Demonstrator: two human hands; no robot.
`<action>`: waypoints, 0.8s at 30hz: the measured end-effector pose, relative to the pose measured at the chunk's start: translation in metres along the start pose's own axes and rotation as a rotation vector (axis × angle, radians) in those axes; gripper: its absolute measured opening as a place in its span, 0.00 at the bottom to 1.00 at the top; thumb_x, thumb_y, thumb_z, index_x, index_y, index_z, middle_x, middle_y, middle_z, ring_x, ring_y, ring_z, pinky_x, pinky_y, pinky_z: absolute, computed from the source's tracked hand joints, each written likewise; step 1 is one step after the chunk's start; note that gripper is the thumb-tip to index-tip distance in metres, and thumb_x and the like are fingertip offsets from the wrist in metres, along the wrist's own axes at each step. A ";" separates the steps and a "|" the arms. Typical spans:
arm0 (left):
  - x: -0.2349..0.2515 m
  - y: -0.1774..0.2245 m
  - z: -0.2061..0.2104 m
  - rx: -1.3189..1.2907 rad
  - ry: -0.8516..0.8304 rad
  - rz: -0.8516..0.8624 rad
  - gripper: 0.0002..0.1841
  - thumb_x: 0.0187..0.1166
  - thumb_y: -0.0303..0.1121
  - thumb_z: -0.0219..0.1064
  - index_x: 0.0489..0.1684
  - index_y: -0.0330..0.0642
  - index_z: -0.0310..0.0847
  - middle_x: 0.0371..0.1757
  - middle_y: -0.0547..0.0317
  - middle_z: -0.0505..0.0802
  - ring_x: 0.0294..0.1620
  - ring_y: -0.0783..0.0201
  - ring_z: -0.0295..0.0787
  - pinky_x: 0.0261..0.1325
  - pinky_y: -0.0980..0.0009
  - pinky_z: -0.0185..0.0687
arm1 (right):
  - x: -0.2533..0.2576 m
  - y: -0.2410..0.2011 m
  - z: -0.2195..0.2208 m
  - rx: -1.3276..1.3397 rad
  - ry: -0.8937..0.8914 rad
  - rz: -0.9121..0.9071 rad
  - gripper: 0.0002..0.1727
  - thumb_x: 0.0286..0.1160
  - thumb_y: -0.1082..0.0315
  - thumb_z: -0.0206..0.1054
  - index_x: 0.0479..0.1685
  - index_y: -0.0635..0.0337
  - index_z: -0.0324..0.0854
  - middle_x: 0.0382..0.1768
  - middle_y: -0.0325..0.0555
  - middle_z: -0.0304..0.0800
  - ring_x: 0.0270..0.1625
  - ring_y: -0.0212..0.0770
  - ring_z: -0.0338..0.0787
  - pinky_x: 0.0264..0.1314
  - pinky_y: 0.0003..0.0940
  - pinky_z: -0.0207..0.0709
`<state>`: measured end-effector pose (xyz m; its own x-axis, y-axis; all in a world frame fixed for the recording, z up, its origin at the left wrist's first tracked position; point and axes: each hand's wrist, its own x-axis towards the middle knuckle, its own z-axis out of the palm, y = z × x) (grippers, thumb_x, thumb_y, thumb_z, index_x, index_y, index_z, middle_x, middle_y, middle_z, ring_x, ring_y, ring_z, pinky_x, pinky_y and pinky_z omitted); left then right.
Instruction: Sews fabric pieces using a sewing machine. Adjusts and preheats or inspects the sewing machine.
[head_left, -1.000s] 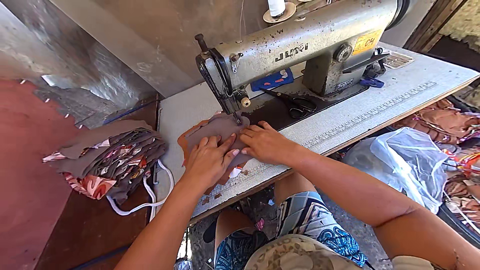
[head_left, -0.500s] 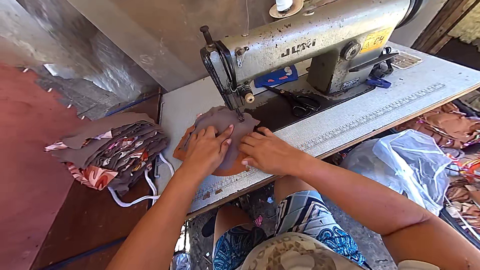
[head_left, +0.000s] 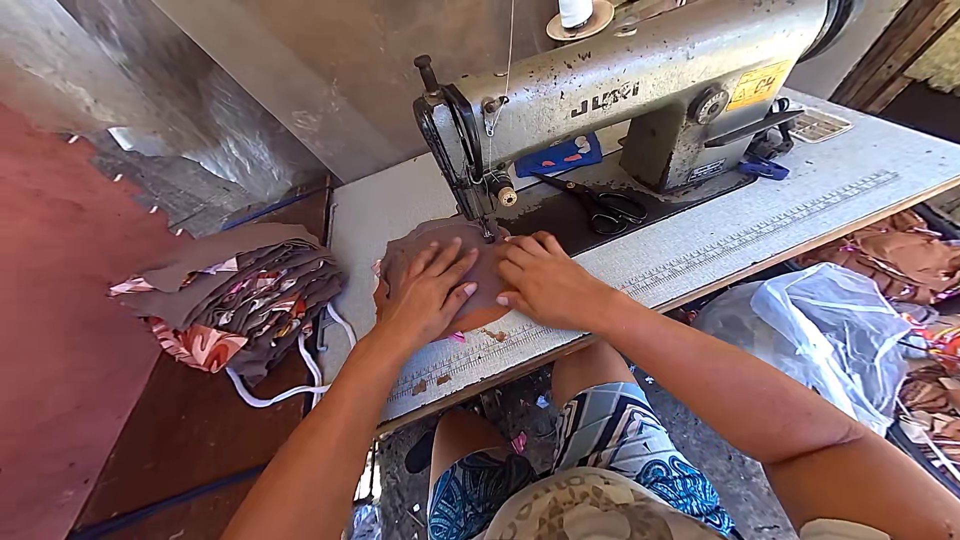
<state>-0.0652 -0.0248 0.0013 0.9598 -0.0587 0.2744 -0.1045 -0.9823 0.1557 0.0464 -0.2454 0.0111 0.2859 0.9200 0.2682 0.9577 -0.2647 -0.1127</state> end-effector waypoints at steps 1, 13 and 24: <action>-0.001 -0.004 0.000 -0.075 -0.043 0.013 0.28 0.92 0.54 0.43 0.86 0.60 0.72 0.90 0.59 0.71 0.93 0.44 0.56 0.88 0.33 0.45 | -0.002 -0.005 0.003 0.026 0.024 -0.062 0.25 0.88 0.48 0.56 0.62 0.59 0.86 0.69 0.52 0.86 0.81 0.55 0.76 0.84 0.62 0.60; -0.007 -0.009 0.000 -0.010 -0.080 0.007 0.29 0.93 0.55 0.36 0.90 0.66 0.66 0.91 0.65 0.70 0.92 0.47 0.59 0.87 0.39 0.51 | -0.004 -0.005 0.001 -0.003 -0.099 -0.026 0.24 0.91 0.50 0.54 0.67 0.59 0.84 0.72 0.50 0.85 0.82 0.53 0.76 0.85 0.64 0.59; -0.017 0.007 -0.018 -0.007 -0.134 -0.073 0.30 0.94 0.54 0.33 0.88 0.65 0.69 0.88 0.71 0.74 0.81 0.47 0.74 0.73 0.37 0.64 | 0.007 -0.008 0.001 0.022 -0.035 -0.036 0.27 0.89 0.47 0.54 0.69 0.58 0.84 0.74 0.51 0.84 0.84 0.54 0.74 0.86 0.66 0.56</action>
<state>-0.0866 -0.0277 0.0145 0.9910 -0.0108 0.1333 -0.0346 -0.9836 0.1770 0.0404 -0.2368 0.0132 0.2498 0.9384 0.2388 0.9662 -0.2255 -0.1247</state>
